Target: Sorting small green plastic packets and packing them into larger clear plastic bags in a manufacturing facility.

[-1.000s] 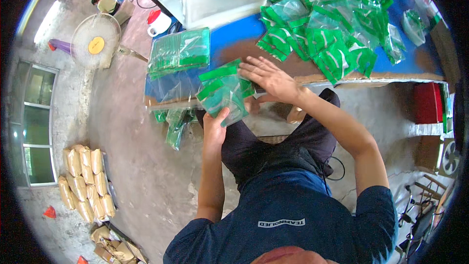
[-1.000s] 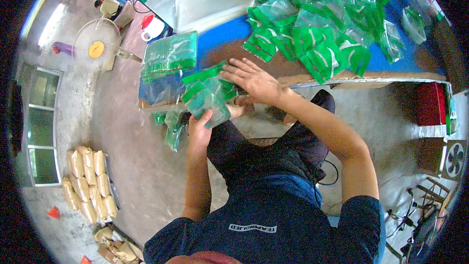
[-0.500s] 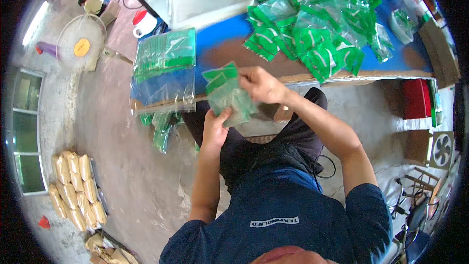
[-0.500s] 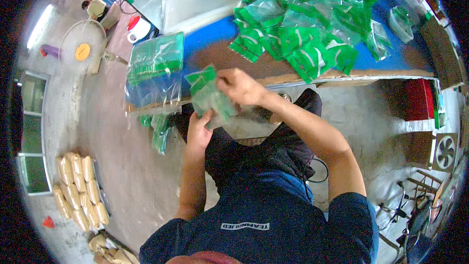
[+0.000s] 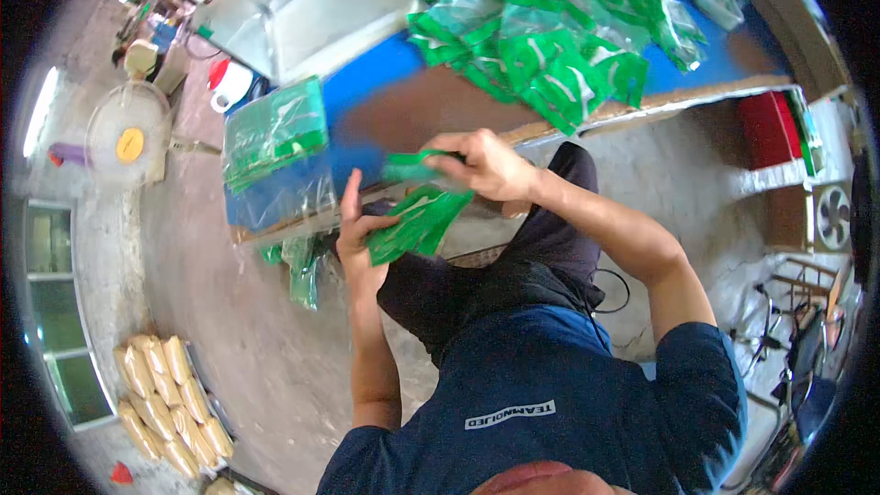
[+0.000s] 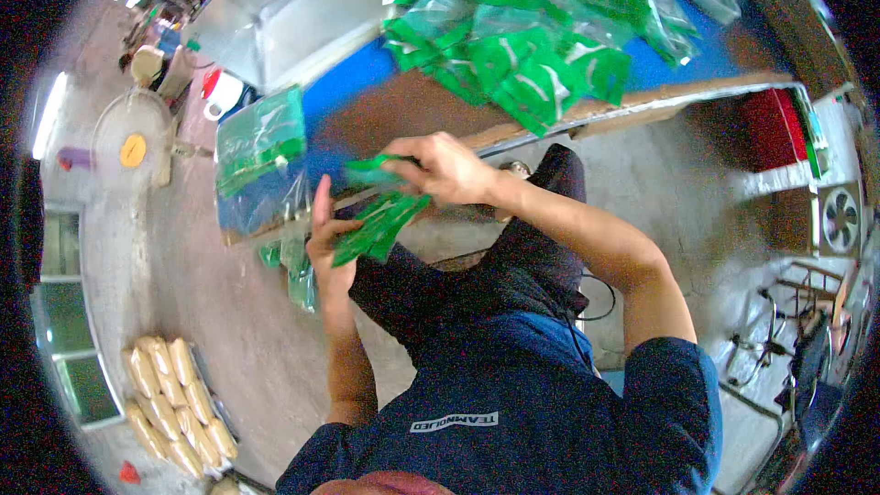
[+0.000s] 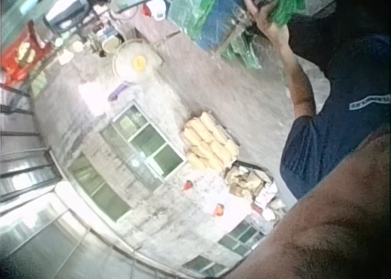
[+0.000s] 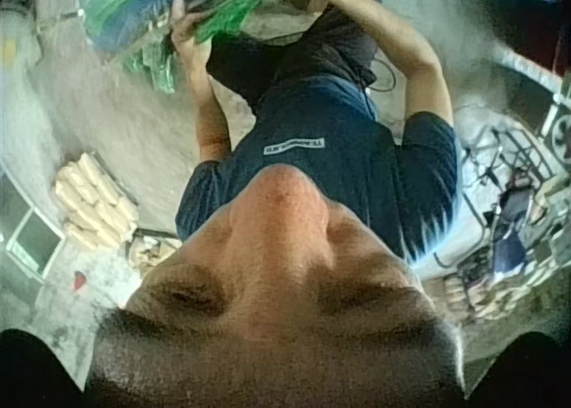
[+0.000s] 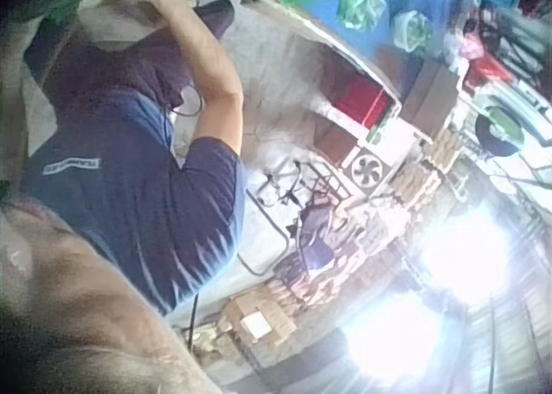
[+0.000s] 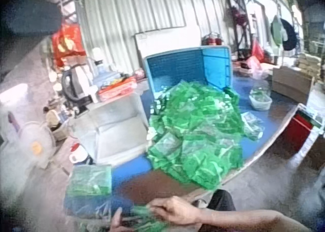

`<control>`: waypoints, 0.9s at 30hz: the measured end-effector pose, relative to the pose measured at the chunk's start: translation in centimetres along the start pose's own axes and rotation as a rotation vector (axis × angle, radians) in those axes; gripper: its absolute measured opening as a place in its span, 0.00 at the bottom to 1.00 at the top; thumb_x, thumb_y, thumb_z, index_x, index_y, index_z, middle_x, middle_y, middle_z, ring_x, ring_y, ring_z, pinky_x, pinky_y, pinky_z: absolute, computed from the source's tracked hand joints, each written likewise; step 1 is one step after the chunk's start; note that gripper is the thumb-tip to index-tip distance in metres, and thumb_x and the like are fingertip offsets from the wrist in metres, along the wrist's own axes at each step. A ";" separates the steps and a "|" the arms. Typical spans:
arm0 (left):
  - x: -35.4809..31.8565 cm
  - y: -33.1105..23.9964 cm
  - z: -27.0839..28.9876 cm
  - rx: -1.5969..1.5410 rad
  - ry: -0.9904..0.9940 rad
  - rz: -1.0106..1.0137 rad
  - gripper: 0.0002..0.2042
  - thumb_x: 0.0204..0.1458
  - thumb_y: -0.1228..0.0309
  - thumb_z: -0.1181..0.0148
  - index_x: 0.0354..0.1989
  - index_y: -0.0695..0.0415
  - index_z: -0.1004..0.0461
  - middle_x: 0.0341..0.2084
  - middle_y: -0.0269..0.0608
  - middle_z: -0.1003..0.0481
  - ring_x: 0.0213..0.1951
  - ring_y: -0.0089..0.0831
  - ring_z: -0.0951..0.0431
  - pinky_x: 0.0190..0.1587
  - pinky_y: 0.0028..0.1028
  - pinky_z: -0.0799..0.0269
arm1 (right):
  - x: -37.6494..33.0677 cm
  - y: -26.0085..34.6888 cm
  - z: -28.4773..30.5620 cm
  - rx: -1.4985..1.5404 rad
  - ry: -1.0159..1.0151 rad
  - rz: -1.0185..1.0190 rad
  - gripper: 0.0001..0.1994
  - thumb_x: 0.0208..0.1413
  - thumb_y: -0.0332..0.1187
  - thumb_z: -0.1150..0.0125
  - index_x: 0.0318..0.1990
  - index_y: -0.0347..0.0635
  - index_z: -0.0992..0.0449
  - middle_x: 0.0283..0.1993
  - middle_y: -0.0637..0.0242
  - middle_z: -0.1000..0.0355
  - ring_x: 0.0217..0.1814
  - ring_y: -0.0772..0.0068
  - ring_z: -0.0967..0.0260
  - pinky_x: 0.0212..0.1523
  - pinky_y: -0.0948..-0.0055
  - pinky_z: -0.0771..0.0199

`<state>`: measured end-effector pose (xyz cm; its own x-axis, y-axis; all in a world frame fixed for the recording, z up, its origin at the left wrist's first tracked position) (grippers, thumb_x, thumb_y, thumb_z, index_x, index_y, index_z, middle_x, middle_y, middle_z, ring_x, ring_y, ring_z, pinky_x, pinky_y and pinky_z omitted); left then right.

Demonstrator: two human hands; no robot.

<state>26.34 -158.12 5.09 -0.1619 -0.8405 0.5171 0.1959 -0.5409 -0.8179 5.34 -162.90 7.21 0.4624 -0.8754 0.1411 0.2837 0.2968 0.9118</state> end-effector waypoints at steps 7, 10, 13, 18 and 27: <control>-2.5 3.0 -2.2 -0.326 -0.222 0.504 0.24 0.49 0.79 0.33 0.57 0.61 0.31 0.48 0.38 0.25 0.47 0.28 0.25 0.54 0.28 0.31 | -3.2 -0.2 9.1 -0.516 -0.695 0.047 0.15 0.57 0.39 0.38 0.44 0.38 0.23 0.40 0.54 0.24 0.43 0.51 0.27 0.46 0.60 0.26; -5.5 4.6 -4.4 -0.841 -0.322 0.764 0.24 0.52 0.77 0.35 0.58 0.62 0.33 0.48 0.37 0.25 0.48 0.31 0.24 0.54 0.31 0.29 | -7.9 -5.9 17.1 -1.061 -0.921 -0.054 0.25 0.50 0.45 0.33 0.50 0.36 0.28 0.44 0.52 0.26 0.49 0.49 0.28 0.46 0.57 0.26; -7.0 5.2 -5.8 -0.975 -0.302 0.881 0.22 0.53 0.76 0.37 0.57 0.60 0.33 0.49 0.37 0.26 0.51 0.33 0.25 0.56 0.35 0.29 | -7.5 -8.7 19.3 -1.041 -0.742 -0.333 0.36 0.42 0.51 0.28 0.53 0.34 0.31 0.44 0.50 0.27 0.49 0.48 0.29 0.46 0.57 0.27; -6.2 5.3 -8.2 -1.022 -0.287 1.038 0.20 0.53 0.75 0.36 0.55 0.58 0.30 0.50 0.37 0.25 0.51 0.31 0.25 0.57 0.36 0.30 | -6.7 -10.8 20.1 -0.823 -0.612 -0.537 0.39 0.35 0.53 0.24 0.51 0.34 0.29 0.42 0.50 0.25 0.49 0.51 0.28 0.50 0.60 0.29; -4.0 6.4 -11.1 -0.840 -0.313 0.938 0.20 0.53 0.69 0.34 0.53 0.59 0.29 0.48 0.35 0.25 0.50 0.28 0.26 0.54 0.30 0.31 | -4.1 -10.9 20.7 -0.732 -0.653 -0.530 0.30 0.37 0.52 0.25 0.41 0.36 0.22 0.41 0.51 0.25 0.44 0.51 0.27 0.47 0.58 0.26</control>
<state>17.48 -157.87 -5.02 -0.0401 -0.9191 -0.3920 -0.5705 0.3432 -0.7462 -17.05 -170.43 4.63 -0.3330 -0.9268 0.1737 0.8408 -0.2085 0.4996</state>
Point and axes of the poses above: each hand's wrist, its own x-axis towards the middle knuckle, its own z-axis out of the back of the hand, y = z × x, the point moved 7 cm from there along x, towards the middle knuckle
